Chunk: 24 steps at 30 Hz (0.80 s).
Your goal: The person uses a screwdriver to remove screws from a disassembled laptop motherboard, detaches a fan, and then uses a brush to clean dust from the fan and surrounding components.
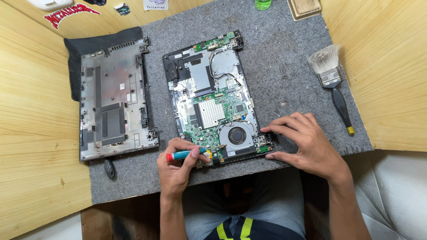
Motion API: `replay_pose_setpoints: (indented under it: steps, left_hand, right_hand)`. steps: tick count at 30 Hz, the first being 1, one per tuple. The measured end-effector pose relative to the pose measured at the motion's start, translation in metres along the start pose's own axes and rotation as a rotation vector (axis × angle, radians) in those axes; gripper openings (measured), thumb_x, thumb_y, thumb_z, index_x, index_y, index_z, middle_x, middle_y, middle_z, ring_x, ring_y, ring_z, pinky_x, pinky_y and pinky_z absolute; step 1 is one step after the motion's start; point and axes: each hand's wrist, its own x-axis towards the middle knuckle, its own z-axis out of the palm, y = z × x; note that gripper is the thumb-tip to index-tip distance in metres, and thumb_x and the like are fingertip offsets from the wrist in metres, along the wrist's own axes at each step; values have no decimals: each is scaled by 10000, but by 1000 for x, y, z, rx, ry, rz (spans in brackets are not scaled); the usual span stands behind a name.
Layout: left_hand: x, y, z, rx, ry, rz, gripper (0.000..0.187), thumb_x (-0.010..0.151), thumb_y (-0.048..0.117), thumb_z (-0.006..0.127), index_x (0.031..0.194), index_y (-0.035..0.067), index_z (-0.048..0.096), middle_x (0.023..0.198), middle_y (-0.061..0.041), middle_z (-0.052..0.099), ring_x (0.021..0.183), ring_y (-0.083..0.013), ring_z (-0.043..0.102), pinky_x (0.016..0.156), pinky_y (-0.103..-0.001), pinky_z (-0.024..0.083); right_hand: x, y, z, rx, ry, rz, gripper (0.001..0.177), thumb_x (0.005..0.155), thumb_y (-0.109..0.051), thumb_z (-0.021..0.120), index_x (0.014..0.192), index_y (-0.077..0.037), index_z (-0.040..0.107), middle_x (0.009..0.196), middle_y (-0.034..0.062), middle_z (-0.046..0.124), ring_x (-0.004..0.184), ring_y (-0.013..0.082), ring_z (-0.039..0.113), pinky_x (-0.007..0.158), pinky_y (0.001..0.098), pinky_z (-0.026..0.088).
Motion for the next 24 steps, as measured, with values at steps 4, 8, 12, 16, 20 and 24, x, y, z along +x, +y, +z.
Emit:
replay_pose_setpoints:
  steps: [4,8,12,16,20,24]
  left_hand:
    - [-2,-3,-1,-25,1,3,170,911,55,672,873,-107,638,790,-212,629,553,-320,765,586,-388,636]
    - [0,1,0,-37,9,8,174,924,56,653,879,-110,624,761,-220,636,546,-299,751,561,-364,618]
    - [-5,3,0,-150,54,9,163,936,73,624,890,-83,610,753,-218,626,520,-259,730,518,-344,627]
    - [0,15,6,-153,21,4,164,930,70,631,882,-86,615,716,-216,620,514,-274,731,519,-358,621]
    - [4,30,13,107,-35,-11,146,929,119,646,827,15,645,622,-114,684,678,-146,625,691,-251,512]
    - [7,41,20,251,-36,-33,121,931,141,640,810,132,638,588,-23,705,812,-101,573,841,-248,448]
  right_hand:
    - [0,0,-1,-7,-1,-4,472,698,-309,896,1108,-139,734,1065,9,741,941,226,640,872,393,393]
    - [0,1,0,1,-1,-2,480,695,-309,898,1112,-133,736,1062,17,743,939,229,638,871,399,389]
    - [-1,1,0,2,2,-10,485,695,-315,900,1112,-129,735,1065,16,741,939,226,635,865,395,387]
    - [0,0,0,4,1,-8,487,692,-317,902,1110,-131,733,1065,14,740,942,229,634,869,395,389]
    - [-4,8,1,-49,-17,-49,513,729,-409,839,1164,-172,708,1106,-15,707,978,193,606,883,370,365]
    - [-5,12,2,-106,-49,-92,541,774,-519,753,1225,-230,681,1153,-57,670,1013,153,573,893,340,337]
